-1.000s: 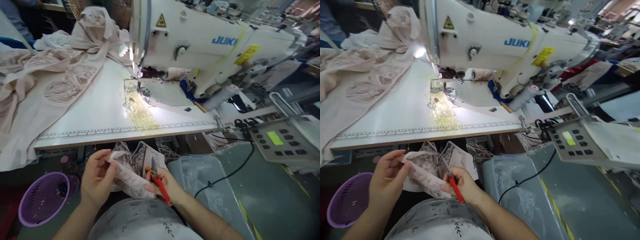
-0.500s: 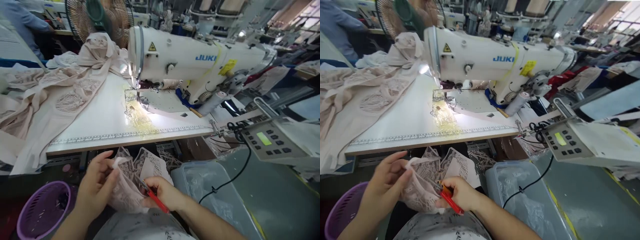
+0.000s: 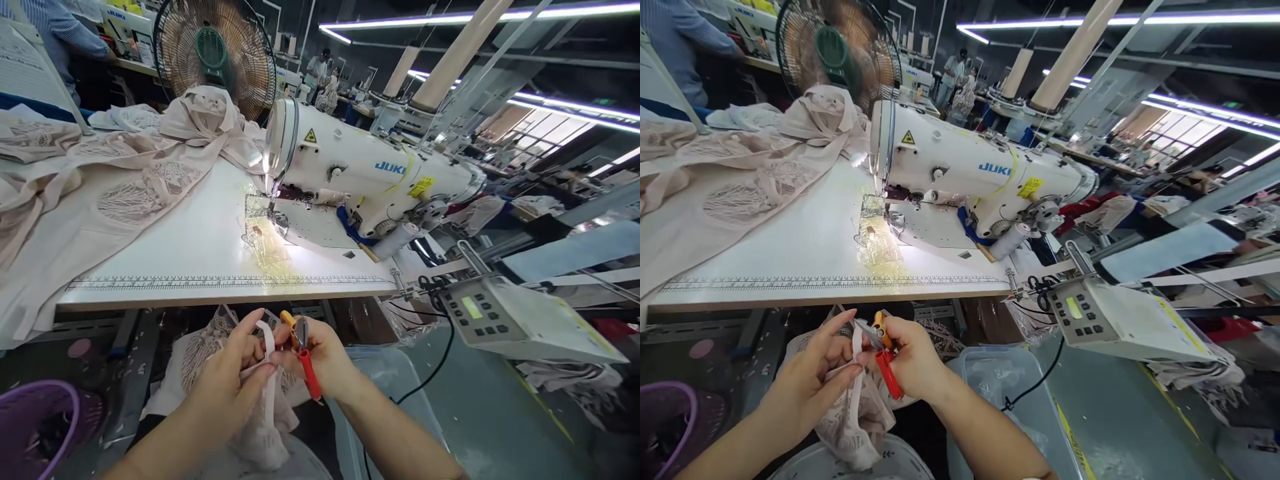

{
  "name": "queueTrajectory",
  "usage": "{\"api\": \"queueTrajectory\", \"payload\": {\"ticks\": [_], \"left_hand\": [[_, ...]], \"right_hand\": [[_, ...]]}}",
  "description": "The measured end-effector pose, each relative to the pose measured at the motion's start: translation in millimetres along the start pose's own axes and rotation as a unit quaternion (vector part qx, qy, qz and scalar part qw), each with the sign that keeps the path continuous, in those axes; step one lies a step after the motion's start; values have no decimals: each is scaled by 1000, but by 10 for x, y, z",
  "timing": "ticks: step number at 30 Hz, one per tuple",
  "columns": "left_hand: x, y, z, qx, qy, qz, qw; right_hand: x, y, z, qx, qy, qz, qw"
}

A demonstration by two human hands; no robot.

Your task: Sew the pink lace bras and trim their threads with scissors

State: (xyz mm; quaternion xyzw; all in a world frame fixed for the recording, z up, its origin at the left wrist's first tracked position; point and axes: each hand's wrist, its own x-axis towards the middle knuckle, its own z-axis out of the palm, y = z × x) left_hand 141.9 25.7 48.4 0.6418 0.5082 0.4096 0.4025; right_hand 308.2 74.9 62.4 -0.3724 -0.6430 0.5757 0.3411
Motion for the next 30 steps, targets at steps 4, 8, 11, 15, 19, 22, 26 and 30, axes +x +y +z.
{"api": "queueTrajectory", "payload": {"ticks": [4, 8, 11, 15, 19, 22, 26, 30], "left_hand": [[23, -2, 18, 1, 11, 6, 1000], [59, -17, -3, 21, 30, 27, 999], [68, 0, -62, 86, 52, 19, 995], [52, 89, -143, 107, 57, -2, 993], [43, 226, -221, 60, 43, -9, 997], [42, 335, -302, 25, 11, -36, 999], [32, 415, -394, -52, -54, -103, 992], [12, 390, -414, -124, -89, -168, 974]], "right_hand": [[80, -157, -58, -73, -53, -3, 996], [120, -291, -82, -156, -73, -46, 984], [124, -372, -82, -189, -61, -75, 977], [120, -441, -50, -193, -50, -93, 975], [116, -488, 31, -162, -51, -87, 982], [118, -511, 96, -152, -58, -80, 983], [141, -492, 143, -162, -82, -97, 979], [164, -430, 180, -131, -107, -79, 982]]}}
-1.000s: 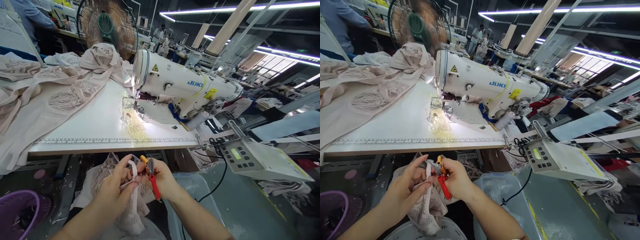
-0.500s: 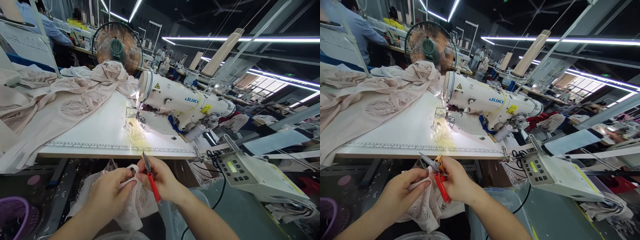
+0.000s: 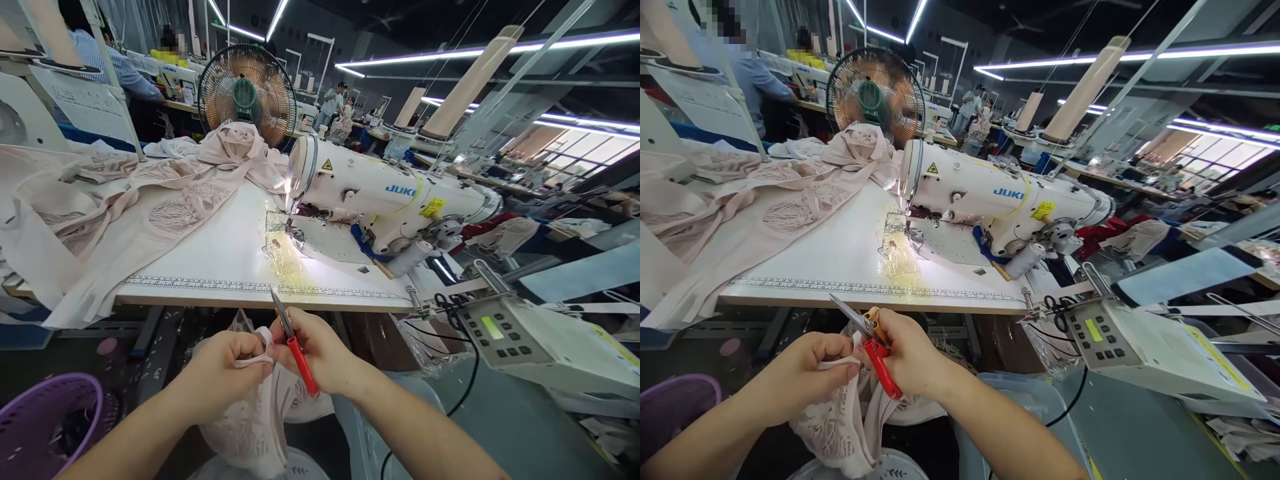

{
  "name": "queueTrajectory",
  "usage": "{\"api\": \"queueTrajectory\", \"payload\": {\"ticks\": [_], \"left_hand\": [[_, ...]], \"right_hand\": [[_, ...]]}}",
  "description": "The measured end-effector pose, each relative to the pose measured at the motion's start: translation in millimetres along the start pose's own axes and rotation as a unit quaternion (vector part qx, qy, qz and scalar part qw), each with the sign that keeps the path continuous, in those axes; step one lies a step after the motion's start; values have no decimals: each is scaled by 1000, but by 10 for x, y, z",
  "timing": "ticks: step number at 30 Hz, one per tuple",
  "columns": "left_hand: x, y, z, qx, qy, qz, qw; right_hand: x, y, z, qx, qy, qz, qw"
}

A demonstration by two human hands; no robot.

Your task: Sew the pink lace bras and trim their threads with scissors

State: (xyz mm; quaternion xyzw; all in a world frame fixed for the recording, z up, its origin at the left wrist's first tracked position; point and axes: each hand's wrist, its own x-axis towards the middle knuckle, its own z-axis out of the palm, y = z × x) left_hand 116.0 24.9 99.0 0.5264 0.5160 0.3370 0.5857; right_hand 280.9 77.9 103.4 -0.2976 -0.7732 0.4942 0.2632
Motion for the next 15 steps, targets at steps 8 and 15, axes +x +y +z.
{"api": "queueTrajectory", "payload": {"ticks": [8, 15], "left_hand": [[21, -163, 83, 13, 74, 11, 997], [102, -368, 72, -101, 68, -44, 992]], "right_hand": [[51, -9, 87, 63, -12, 104, 993], [115, 156, 119, 107, 11, 161, 981]]}}
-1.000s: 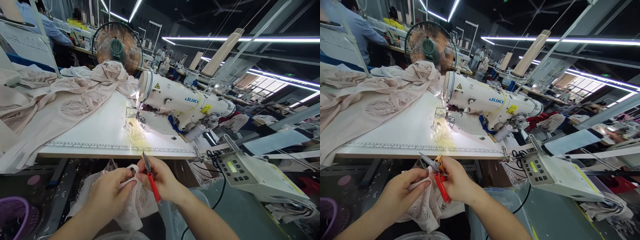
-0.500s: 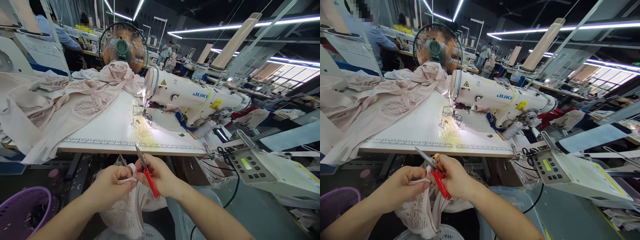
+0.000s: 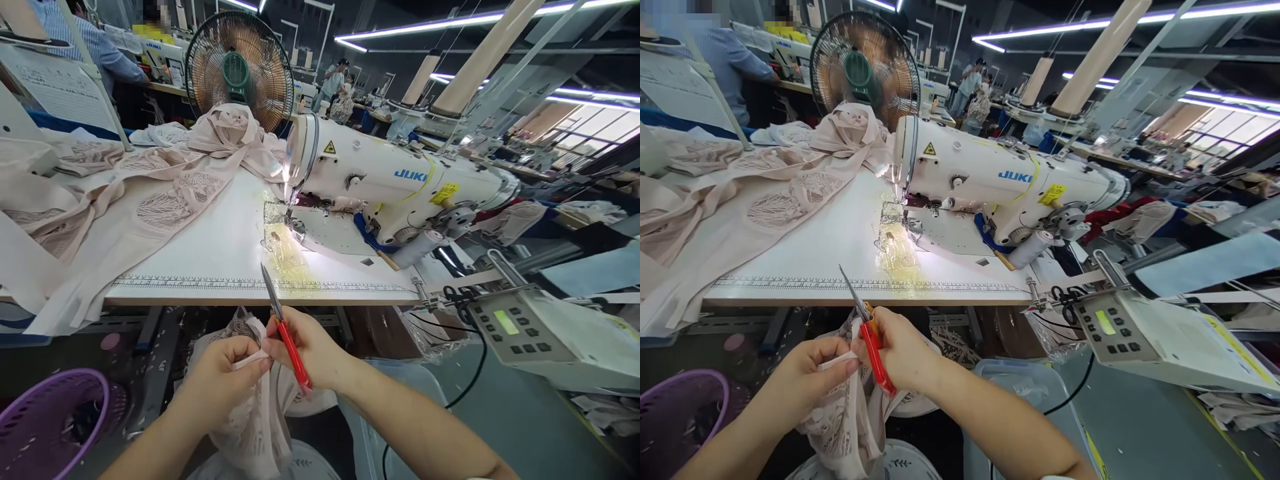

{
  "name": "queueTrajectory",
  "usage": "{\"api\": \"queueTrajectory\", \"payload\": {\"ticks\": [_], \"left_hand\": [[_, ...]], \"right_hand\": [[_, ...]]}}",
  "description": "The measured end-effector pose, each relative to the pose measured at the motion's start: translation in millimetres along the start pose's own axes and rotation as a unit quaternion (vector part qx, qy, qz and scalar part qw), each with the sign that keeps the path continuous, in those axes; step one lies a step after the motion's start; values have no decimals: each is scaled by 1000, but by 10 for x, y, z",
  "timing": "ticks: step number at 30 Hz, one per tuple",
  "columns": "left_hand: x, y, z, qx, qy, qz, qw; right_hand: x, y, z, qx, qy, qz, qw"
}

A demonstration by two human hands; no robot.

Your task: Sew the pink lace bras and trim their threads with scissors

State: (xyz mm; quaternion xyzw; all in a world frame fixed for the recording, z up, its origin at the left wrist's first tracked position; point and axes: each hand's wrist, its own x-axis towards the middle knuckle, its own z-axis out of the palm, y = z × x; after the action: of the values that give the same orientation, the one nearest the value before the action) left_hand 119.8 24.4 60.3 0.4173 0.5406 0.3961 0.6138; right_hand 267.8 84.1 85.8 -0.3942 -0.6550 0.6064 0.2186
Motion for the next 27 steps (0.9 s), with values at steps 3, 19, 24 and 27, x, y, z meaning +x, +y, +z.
{"api": "queueTrajectory", "payload": {"ticks": [3, 19, 24, 27], "left_hand": [[20, 34, -23, -30, -32, -40, 998], [164, 14, -90, -2, -18, -79, 997], [192, 35, -127, 9, -18, -76, 997], [224, 29, -122, 17, -18, -75, 997]], "right_hand": [[21, 69, -11, 11, -4, -10, 1000], [-100, 432, -316, -83, -130, -41, 987], [-309, 638, -444, -279, -174, -26, 944], [-353, 630, -392, -331, -173, 7, 928]]}}
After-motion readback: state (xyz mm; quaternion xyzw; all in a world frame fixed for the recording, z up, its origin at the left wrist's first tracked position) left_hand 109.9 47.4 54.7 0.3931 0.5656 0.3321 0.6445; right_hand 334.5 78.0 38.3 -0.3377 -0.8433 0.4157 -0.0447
